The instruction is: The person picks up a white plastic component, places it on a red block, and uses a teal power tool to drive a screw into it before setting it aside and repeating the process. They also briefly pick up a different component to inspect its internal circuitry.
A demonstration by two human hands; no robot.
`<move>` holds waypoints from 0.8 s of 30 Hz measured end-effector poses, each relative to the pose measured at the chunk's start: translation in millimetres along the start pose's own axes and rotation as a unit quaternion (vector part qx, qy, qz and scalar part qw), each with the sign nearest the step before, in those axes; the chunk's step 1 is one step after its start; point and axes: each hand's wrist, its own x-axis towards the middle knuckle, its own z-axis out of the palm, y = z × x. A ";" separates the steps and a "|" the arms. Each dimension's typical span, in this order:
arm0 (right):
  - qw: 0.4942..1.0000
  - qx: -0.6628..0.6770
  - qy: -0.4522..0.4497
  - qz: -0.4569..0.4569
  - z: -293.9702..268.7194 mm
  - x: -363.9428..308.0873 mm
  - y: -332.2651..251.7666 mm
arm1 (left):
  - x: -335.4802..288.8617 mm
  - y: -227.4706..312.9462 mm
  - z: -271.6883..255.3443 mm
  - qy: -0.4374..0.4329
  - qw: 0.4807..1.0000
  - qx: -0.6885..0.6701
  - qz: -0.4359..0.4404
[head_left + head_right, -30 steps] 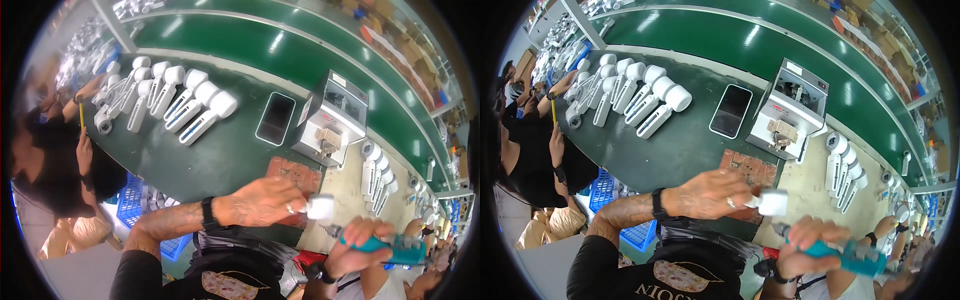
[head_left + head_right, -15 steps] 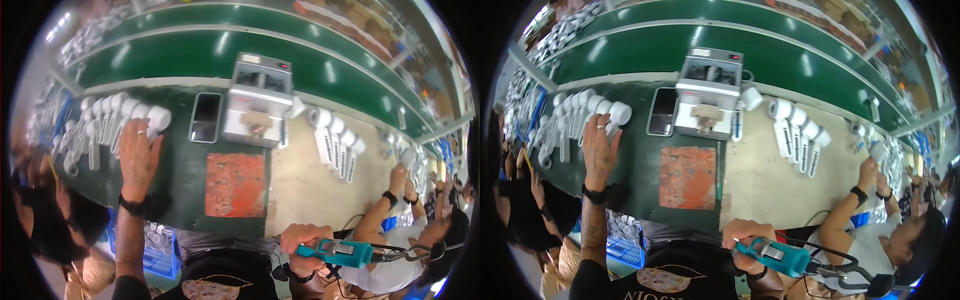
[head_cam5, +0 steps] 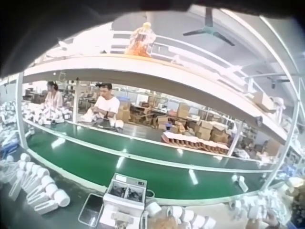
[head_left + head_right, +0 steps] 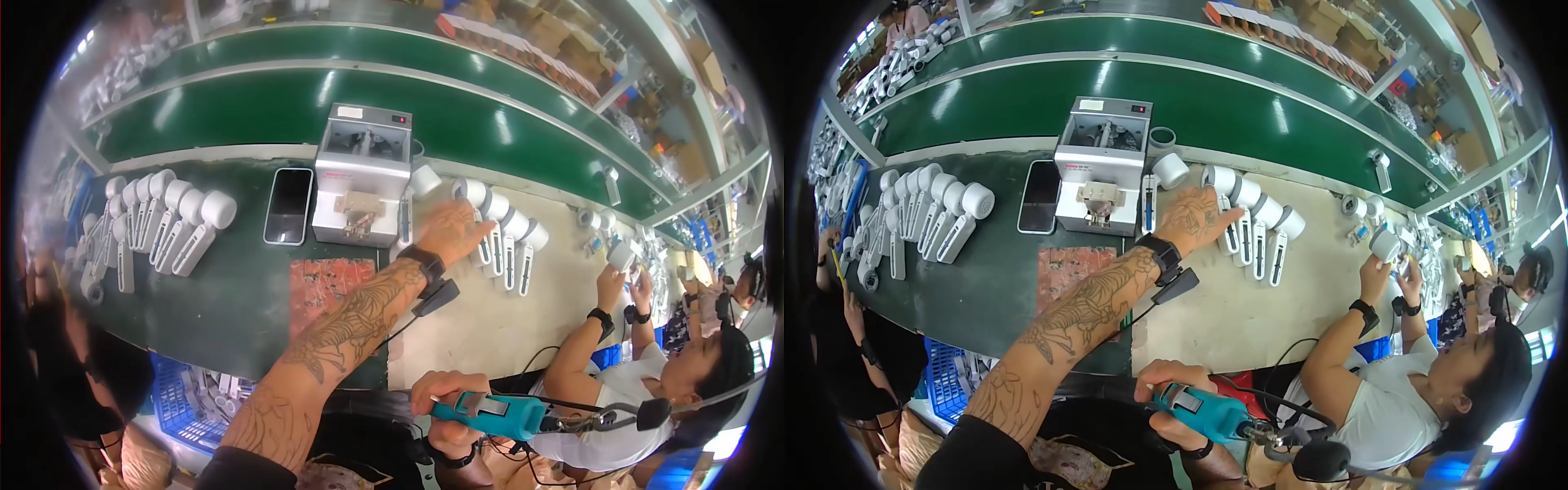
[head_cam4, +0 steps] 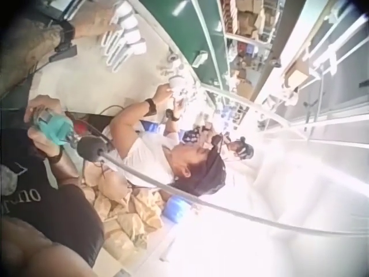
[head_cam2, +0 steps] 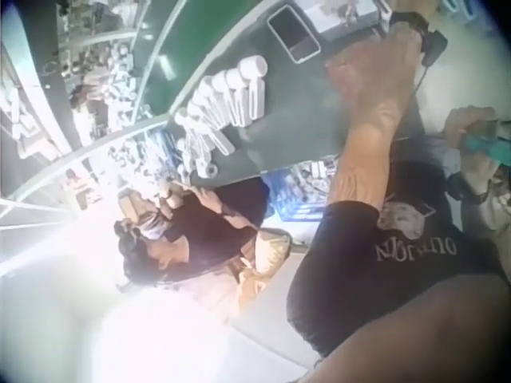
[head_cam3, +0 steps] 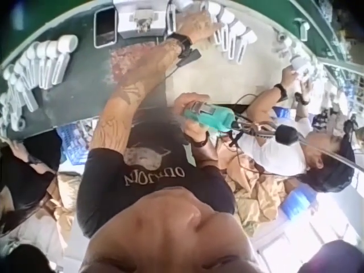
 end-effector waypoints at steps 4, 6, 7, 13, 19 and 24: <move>1.000 -0.012 -0.002 0.002 -8.2 -2.2 -5.9 | -5.6 -1.4 -11.8 -0.057 0.996 -0.029 -0.069; 1.000 -0.008 0.000 0.007 -12.7 0.5 -5.0 | -19.3 2.9 -31.0 0.008 1.000 -0.007 0.003; 1.000 -0.003 0.002 0.013 -16.1 2.9 -3.4 | -29.2 8.9 -44.6 -0.019 1.000 0.016 0.009; 0.970 -0.193 0.148 0.028 -16.6 27.8 17.2 | -106.4 15.3 -127.6 -0.040 0.994 -0.048 0.089; 0.977 -0.173 0.122 0.034 -10.3 53.2 36.5 | -153.8 -26.9 -169.8 -0.036 0.982 0.004 0.186; 0.969 -0.207 0.123 0.047 11.4 71.3 21.8 | -168.7 -49.2 -166.7 -0.009 0.982 -0.034 0.187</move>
